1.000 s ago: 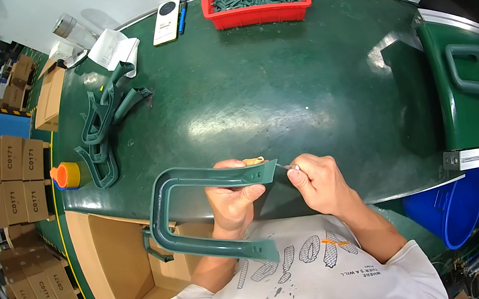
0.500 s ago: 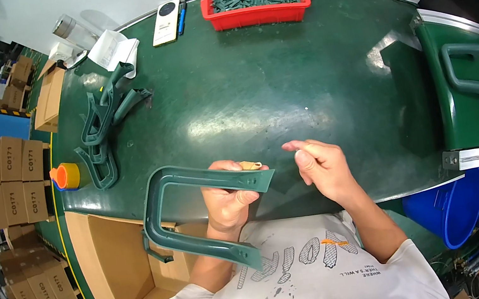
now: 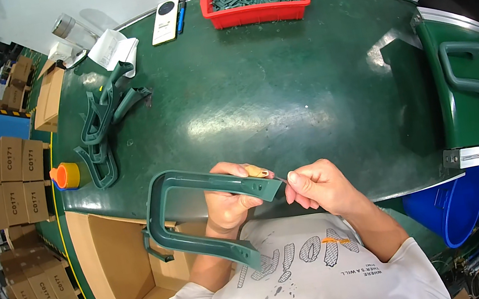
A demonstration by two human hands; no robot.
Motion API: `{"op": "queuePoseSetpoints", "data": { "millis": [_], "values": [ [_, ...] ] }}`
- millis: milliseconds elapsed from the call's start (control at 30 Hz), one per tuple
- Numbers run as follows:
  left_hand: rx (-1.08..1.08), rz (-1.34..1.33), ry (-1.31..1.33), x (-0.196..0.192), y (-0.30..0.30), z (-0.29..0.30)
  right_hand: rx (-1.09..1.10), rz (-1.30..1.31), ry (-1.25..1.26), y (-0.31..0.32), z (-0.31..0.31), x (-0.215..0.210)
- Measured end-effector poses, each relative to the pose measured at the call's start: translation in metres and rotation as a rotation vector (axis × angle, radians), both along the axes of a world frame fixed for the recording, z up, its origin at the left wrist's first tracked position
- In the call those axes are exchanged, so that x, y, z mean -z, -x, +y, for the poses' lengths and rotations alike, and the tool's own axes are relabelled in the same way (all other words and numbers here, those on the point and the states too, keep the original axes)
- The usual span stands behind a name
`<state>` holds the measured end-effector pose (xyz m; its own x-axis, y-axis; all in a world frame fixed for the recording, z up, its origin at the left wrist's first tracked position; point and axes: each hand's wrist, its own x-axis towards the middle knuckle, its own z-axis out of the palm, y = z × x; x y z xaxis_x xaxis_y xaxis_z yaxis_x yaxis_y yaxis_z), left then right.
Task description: Taping a box, opening it, then using a small blade to trim or clean holes in green plastic U-shaped components before placing them in the box.
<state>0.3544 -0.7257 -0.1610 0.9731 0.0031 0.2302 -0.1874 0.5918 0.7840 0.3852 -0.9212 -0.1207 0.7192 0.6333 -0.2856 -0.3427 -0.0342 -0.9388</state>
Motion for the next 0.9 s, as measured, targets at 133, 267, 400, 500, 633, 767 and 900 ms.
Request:
{"op": "queuePoseSetpoints", "data": {
  "millis": [133, 267, 400, 500, 633, 767, 900],
  "values": [
    [-0.002, -0.015, -0.008, 0.000, 0.000, 0.000, -0.001, -0.005, -0.012, 0.000, 0.000, 0.001],
    [0.041, 0.032, -0.021, -0.001, 0.000, 0.001, -0.003, -0.013, -0.018, 0.000, -0.002, 0.002],
    [0.026, 0.017, -0.008, 0.000, 0.001, 0.003, -0.029, -0.076, 0.021, -0.001, 0.001, 0.000],
    [-0.008, 0.027, -0.005, -0.001, 0.000, 0.002, -0.070, -0.192, 0.036, 0.003, 0.003, 0.001],
    [-0.128, 0.174, -0.369, -0.017, -0.002, 0.005, 0.109, -0.104, -0.045, 0.001, -0.011, 0.013],
    [-0.273, 0.328, -0.783, -0.018, -0.004, 0.010, 0.329, -0.080, -0.023, -0.004, -0.018, 0.021],
    [-0.290, 0.329, -0.961, -0.023, -0.007, 0.013, 0.351, -0.074, -0.079, -0.004, -0.019, 0.022]
  ]
}}
